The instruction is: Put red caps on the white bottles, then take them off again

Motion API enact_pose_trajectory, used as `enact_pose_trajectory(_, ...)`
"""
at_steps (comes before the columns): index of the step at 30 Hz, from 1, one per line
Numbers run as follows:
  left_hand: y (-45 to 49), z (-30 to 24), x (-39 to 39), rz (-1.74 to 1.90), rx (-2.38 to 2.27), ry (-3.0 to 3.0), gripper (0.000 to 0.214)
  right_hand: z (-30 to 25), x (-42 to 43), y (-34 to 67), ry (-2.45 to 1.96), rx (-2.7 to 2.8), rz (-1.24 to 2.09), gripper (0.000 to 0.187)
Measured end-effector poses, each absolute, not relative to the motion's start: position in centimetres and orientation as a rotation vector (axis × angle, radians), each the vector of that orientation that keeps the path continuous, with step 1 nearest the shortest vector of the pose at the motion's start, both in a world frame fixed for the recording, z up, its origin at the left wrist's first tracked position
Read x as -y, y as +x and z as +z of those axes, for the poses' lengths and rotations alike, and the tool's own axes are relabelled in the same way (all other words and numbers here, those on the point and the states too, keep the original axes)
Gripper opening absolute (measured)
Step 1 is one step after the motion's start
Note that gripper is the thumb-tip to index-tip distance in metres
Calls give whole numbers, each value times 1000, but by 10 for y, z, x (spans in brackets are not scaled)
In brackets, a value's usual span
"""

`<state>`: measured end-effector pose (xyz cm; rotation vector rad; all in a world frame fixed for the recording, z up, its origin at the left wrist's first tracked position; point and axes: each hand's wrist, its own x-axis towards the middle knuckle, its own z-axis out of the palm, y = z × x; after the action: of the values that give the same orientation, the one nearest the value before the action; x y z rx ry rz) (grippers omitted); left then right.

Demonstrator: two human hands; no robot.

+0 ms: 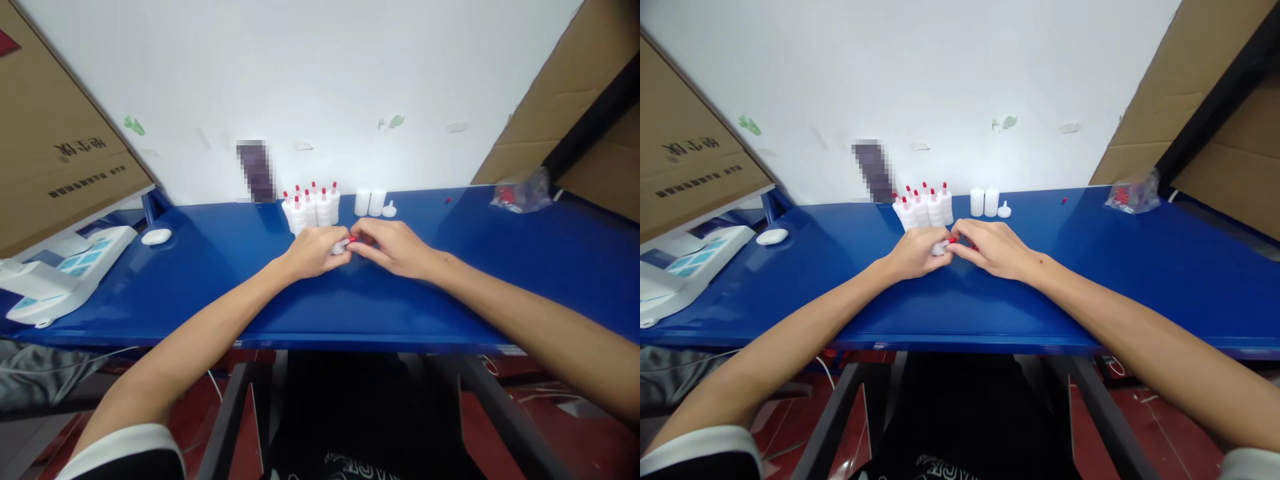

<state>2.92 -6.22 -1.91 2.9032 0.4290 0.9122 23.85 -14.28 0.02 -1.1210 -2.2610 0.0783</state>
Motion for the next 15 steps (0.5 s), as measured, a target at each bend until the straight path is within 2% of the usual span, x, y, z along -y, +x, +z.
enact_pose_trajectory(5,38,-16,71,824,-395,2733,21,0,142,243,-1082,2294,126,30)
enact_pose_trajectory(11,37,-16,70,765,-314,2817,18,1,143,240,-1106,2358,176,33)
enact_pose_trajectory(15,35,-14,71,786,-311,2877,23,11,143,247,-1158,2258,271,39)
